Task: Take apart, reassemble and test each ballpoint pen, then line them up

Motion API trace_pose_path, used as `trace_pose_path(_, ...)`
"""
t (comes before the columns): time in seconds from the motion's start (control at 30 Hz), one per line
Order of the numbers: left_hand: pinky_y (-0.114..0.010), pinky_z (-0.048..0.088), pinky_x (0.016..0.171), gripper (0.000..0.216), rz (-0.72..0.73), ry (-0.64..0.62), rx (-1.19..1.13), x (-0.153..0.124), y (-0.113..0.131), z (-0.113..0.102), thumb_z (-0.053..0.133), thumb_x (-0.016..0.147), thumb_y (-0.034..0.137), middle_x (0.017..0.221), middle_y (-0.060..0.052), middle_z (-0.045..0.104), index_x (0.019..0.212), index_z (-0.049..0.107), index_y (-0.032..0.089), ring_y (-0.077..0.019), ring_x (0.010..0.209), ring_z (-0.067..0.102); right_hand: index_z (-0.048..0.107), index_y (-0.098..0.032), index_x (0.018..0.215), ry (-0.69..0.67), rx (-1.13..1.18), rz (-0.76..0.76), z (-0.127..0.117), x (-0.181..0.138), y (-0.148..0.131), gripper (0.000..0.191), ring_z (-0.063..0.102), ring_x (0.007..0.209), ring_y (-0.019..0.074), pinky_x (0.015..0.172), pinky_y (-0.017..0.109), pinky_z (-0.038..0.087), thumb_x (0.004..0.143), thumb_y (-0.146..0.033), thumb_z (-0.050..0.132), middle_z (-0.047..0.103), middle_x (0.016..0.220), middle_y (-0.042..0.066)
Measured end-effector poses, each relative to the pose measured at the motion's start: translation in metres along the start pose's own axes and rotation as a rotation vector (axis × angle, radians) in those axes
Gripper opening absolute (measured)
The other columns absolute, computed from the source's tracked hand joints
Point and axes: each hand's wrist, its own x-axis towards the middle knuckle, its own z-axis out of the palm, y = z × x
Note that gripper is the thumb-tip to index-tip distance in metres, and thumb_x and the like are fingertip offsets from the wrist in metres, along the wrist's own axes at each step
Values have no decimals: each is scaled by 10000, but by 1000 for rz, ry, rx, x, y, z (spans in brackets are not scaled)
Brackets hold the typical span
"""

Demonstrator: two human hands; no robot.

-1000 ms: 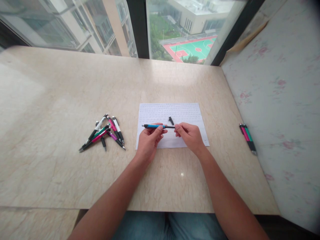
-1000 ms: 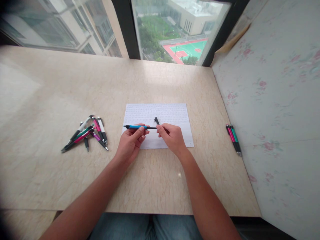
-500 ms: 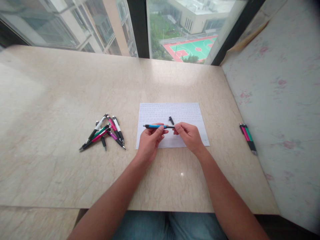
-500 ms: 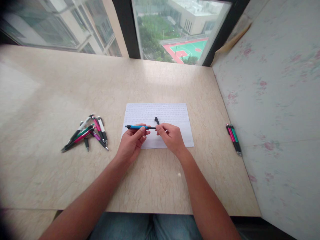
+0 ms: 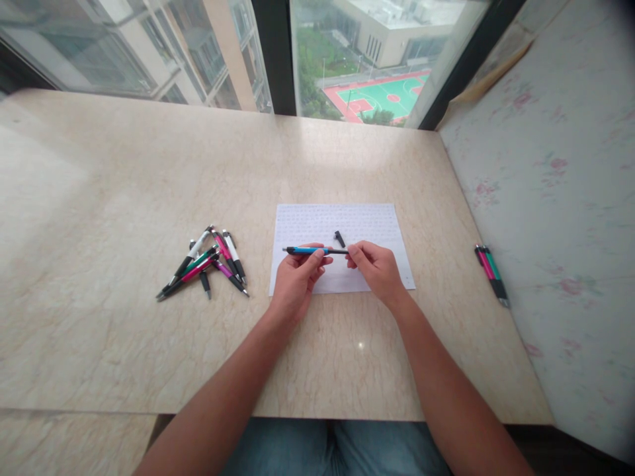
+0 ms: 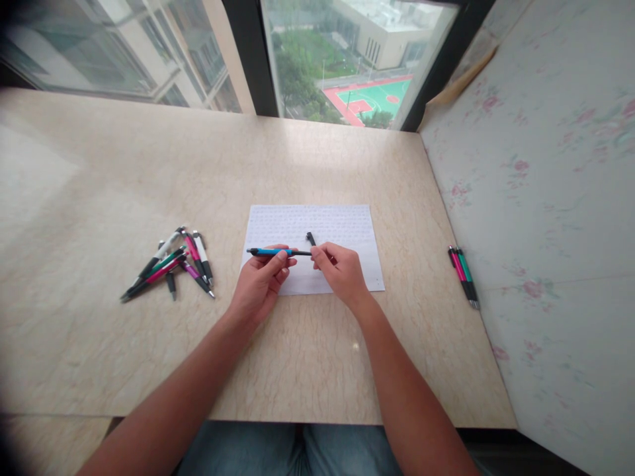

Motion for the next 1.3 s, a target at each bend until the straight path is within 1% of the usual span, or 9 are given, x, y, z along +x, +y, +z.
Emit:
trace_pose_path(0.1, -156, 469, 611, 301, 3, 6, -3, 0, 0, 0, 853, 675, 255, 968, -74, 739, 926, 727, 147, -102, 762, 687, 662, -192, 725, 14, -14, -5, -1, 0, 1, 320, 584, 582, 128, 578, 264, 445, 921, -428, 571, 650, 623, 1)
trace_pose_path(0.27, -161, 473, 614, 300, 17, 13, -9, 1, 1, -1, 855, 669, 256, 954, -67, 735, 916, 725, 146, -103, 757, 684, 690, -210, 859, 57, -13, -72, 0, 1, -1, 120, 641, 732, 150, 631, 267, 492, 859, -323, 649, 711, 824, 26)
trace_pose_path(0.4, -162, 473, 618, 307, 6, 10, 1, 1, 0, -2, 854, 670, 266, 962, -71, 735, 920, 722, 148, -102, 764, 686, 687, -211, 947, 66, 23, -73, 1, 0, -1, 148, 651, 767, 155, 634, 268, 501, 849, -319, 663, 715, 902, 39)
trace_pose_path(0.53, -164, 472, 618, 308, -3, 2, 4, 1, 0, -1, 853, 671, 263, 977, -75, 737, 926, 721, 150, -101, 764, 687, 699, -206, 838, 20, 16, -46, 0, 0, 0, 244, 646, 695, 147, 634, 280, 494, 928, -387, 562, 714, 779, 25)
trace_pose_path(0.63, -163, 469, 615, 302, 2, 9, 0, 1, 0, 0, 852, 671, 256, 974, -72, 736, 922, 721, 152, -104, 765, 687, 682, -203, 731, 33, -28, -54, -1, 0, 0, 283, 628, 645, 143, 624, 282, 485, 924, -377, 572, 691, 677, 12)
trace_pose_path(0.73, -161, 469, 612, 292, 3, 12, -10, 1, 0, 0, 851, 673, 255, 969, -70, 736, 914, 722, 151, -103, 763, 688, 708, -212, 846, 82, -28, -81, 0, 0, 0, 135, 647, 710, 150, 632, 281, 501, 881, -316, 627, 727, 814, 26)
trace_pose_path(0.83, -153, 471, 606, 283, 7, 18, -17, 1, 0, -1, 851, 676, 248, 949, -63, 738, 910, 726, 151, -101, 762, 688, 704, -224, 913, 120, -9, -129, -1, 1, -1, 90, 645, 759, 150, 631, 275, 509, 848, -258, 651, 722, 902, 32)
trace_pose_path(1.1, -116, 489, 583, 247, -20, -9, -72, 1, 3, -1, 826, 706, 209, 939, -61, 742, 919, 719, 146, -79, 747, 676, 687, -230, 900, 151, 17, -168, -5, -2, -10, 86, 628, 768, 159, 637, 292, 517, 854, -280, 635, 690, 869, 31)
trace_pose_path(1.3, -81, 498, 555, 180, -55, -28, -193, 3, 8, -2, 798, 734, 180, 979, -60, 732, 885, 706, 141, -54, 720, 661, 687, -224, 894, 288, 124, -93, -10, -2, -5, 163, 609, 699, 159, 609, 304, 511, 854, -375, 643, 661, 801, 34)
